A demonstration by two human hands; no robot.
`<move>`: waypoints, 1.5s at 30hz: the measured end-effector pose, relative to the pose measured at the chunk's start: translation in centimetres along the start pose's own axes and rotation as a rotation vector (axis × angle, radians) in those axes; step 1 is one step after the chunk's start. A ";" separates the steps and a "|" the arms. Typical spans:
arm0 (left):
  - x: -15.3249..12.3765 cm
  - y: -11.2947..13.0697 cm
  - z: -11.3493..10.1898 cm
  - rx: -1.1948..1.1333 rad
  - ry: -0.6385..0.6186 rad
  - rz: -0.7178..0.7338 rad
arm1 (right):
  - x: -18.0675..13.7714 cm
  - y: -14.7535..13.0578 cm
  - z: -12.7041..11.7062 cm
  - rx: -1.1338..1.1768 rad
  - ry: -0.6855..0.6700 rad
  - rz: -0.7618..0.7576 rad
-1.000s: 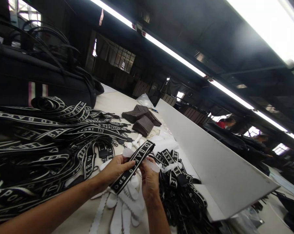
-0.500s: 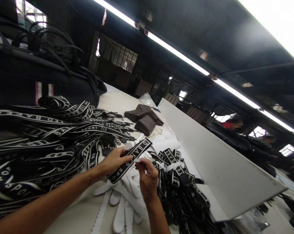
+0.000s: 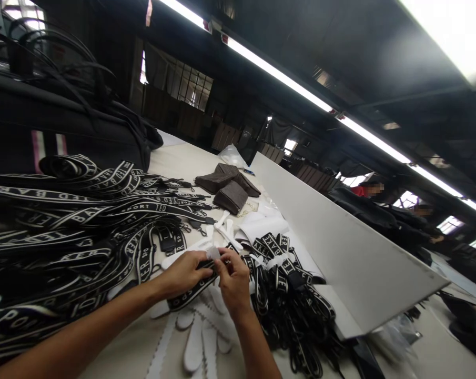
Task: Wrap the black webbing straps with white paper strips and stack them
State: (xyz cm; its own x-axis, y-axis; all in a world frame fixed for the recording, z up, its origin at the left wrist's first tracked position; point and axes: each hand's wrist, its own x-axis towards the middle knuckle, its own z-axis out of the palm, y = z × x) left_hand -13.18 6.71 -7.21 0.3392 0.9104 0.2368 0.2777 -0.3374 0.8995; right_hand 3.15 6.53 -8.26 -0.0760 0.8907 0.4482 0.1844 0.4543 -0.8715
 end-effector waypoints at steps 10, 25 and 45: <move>-0.4 1.3 1.4 -0.045 0.089 -0.047 | 0.6 0.2 -0.6 0.043 0.004 0.119; -0.6 -0.3 3.7 0.021 0.219 -0.135 | 0.6 1.0 -0.4 -0.194 -0.034 0.021; 0.8 -2.3 2.4 0.018 0.242 -0.092 | 1.1 2.0 0.8 -0.120 0.130 0.145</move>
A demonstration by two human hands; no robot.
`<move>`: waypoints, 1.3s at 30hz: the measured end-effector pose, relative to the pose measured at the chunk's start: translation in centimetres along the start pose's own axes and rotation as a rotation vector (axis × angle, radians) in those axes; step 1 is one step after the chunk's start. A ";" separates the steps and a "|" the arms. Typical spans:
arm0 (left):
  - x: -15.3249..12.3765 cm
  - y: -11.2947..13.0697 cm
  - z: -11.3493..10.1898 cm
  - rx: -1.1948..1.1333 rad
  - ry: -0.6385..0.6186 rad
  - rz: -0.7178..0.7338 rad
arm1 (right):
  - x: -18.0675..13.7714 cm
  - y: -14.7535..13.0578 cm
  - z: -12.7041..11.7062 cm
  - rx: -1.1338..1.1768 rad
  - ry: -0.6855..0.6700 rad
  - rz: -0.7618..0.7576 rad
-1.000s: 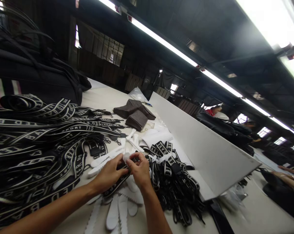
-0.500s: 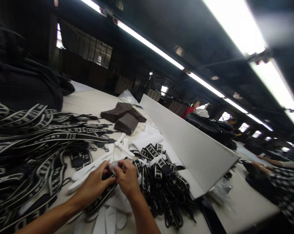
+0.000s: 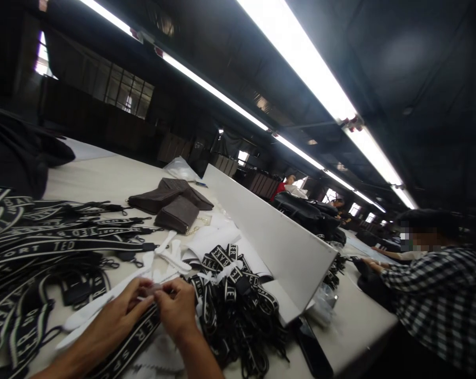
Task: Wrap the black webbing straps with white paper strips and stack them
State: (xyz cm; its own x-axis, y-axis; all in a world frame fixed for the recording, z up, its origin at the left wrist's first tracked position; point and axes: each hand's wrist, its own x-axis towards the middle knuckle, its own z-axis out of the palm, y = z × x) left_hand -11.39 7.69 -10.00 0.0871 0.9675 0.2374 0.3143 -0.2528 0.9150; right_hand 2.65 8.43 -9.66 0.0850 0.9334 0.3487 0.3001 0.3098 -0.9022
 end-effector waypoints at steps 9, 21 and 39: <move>-0.2 -0.2 -0.8 0.260 0.140 0.278 | -0.3 0.5 0.3 0.070 -0.145 0.054; -1.0 1.6 -1.1 0.368 -0.045 0.354 | -1.0 0.9 0.0 0.079 -0.037 0.051; -0.4 2.3 -1.9 0.233 0.080 0.131 | -1.6 -0.9 0.0 -0.098 0.083 -0.194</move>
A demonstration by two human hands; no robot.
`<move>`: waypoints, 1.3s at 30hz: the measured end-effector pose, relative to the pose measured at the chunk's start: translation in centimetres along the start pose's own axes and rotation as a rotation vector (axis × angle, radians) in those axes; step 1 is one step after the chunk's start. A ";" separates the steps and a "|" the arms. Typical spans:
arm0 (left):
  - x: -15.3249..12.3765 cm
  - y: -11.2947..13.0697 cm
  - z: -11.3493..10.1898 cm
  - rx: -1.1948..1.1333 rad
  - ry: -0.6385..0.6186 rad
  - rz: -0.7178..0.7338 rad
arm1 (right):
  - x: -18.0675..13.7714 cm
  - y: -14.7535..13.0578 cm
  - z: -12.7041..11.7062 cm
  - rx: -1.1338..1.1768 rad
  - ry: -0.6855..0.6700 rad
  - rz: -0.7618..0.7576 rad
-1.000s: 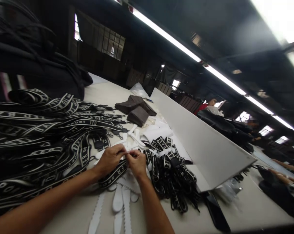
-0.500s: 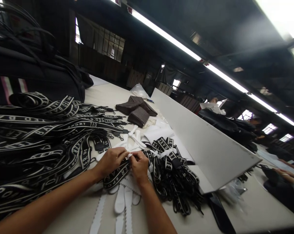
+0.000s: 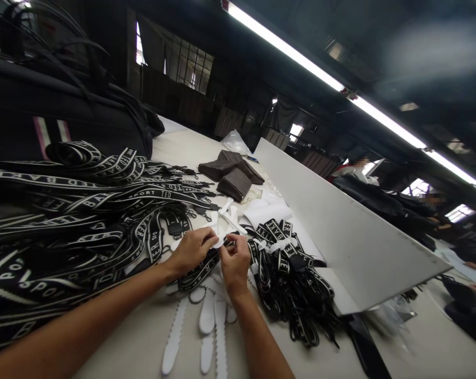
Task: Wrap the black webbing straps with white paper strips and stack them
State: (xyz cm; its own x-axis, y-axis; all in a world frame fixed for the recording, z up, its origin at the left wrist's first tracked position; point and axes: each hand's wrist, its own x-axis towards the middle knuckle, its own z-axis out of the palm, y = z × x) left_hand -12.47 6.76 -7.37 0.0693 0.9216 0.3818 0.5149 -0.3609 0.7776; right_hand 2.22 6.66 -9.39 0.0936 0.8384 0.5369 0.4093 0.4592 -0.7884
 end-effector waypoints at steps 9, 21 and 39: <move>-0.5 -0.1 1.0 -0.033 0.037 0.009 | 0.3 -0.5 0.3 0.453 -0.264 0.454; 0.4 1.0 -0.8 -0.622 0.128 -0.185 | 0.1 -1.0 0.6 0.252 -0.271 0.237; 1.4 1.9 -3.5 -0.841 0.118 -0.184 | 7.0 -5.2 -13.0 0.035 0.049 0.185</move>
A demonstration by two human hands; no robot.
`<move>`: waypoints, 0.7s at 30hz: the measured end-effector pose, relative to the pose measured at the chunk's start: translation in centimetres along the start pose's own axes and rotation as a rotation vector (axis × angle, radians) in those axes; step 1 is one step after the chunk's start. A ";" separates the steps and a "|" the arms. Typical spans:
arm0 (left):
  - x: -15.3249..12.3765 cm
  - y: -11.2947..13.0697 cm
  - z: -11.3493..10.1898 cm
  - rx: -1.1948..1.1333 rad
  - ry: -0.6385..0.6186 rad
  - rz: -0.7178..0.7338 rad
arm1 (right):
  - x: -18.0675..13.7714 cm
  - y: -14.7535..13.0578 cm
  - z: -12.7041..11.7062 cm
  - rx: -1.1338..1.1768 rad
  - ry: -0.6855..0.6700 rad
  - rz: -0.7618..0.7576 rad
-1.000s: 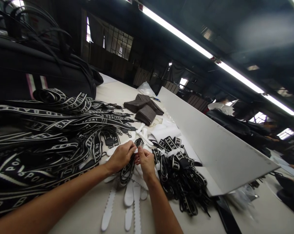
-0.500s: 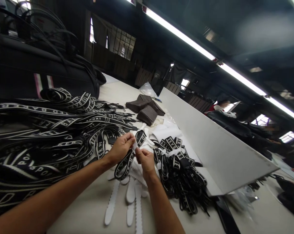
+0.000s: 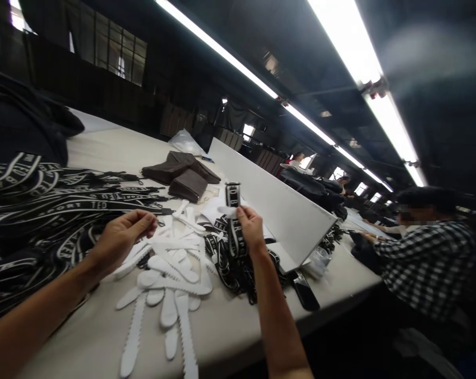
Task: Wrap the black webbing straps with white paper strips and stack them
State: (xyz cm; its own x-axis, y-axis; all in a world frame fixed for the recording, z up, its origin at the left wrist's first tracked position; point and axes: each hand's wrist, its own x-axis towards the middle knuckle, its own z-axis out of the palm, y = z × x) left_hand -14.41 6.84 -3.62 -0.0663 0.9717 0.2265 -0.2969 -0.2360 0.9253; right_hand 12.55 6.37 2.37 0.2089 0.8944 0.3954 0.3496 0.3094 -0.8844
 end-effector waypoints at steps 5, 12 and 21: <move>-1.2 3.5 -1.2 0.126 0.115 0.191 | 3.5 0.0 -7.7 -0.364 0.028 0.110; -7.2 11.6 -8.1 0.137 0.568 0.539 | 0.8 0.5 -1.2 -0.360 -0.152 -0.161; -15.2 10.4 -12.7 0.423 0.683 0.345 | -15.2 -4.4 18.0 -0.428 -1.059 -0.684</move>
State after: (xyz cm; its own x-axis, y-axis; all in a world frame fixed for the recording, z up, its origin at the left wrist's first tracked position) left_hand -28.61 -10.32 -1.35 -0.6841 0.6045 0.4081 0.2144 -0.3682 0.9047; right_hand -8.59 -2.75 -4.20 -0.8610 0.4791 0.1708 0.3974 0.8433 -0.3619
